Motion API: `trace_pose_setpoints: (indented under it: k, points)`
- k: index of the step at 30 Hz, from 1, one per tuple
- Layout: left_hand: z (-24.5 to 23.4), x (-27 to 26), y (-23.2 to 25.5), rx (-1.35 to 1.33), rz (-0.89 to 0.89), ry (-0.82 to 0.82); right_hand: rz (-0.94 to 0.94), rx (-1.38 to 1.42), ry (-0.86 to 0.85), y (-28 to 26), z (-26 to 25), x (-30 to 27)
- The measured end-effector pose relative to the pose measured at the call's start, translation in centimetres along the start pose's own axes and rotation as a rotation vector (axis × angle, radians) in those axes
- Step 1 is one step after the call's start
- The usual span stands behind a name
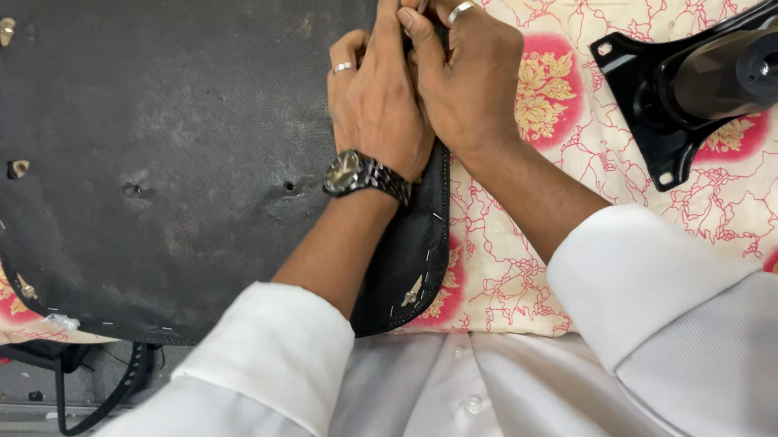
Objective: The person uses a screwdriver to tighten screws into the underside of a black chair seat. They insert screws into pre-drilled holes and turn the screwdriver to secure them. The chair base and other tools are visible nearby.
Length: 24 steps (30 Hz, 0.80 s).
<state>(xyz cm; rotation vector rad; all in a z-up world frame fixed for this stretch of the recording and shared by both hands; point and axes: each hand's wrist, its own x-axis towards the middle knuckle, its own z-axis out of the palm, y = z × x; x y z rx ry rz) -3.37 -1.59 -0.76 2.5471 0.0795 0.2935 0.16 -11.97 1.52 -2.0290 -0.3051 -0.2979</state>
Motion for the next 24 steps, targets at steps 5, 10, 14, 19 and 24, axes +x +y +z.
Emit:
trace_pose_setpoints:
  k: [5,10,14,19,24]
  points:
    - [-0.4,-0.7,0.8,0.247,-0.117,-0.086,-0.026,0.005,-0.032,0.2,0.0,0.1]
    - [-0.7,-0.4,1.1,0.268,-0.123,-0.083,0.013,-0.006,-0.042,0.8,0.6,0.2]
    - [-0.5,-0.7,1.0,0.250,-0.138,-0.075,-0.057,-0.031,0.045,1.8,1.8,-0.5]
    - [-0.1,-0.8,0.9,0.249,-0.180,-0.072,-0.110,-0.139,0.003,3.1,2.3,-0.3]
    - [0.1,-0.8,1.0,0.217,-0.193,-0.033,-0.060,-0.075,-0.013,2.8,2.3,-0.4]
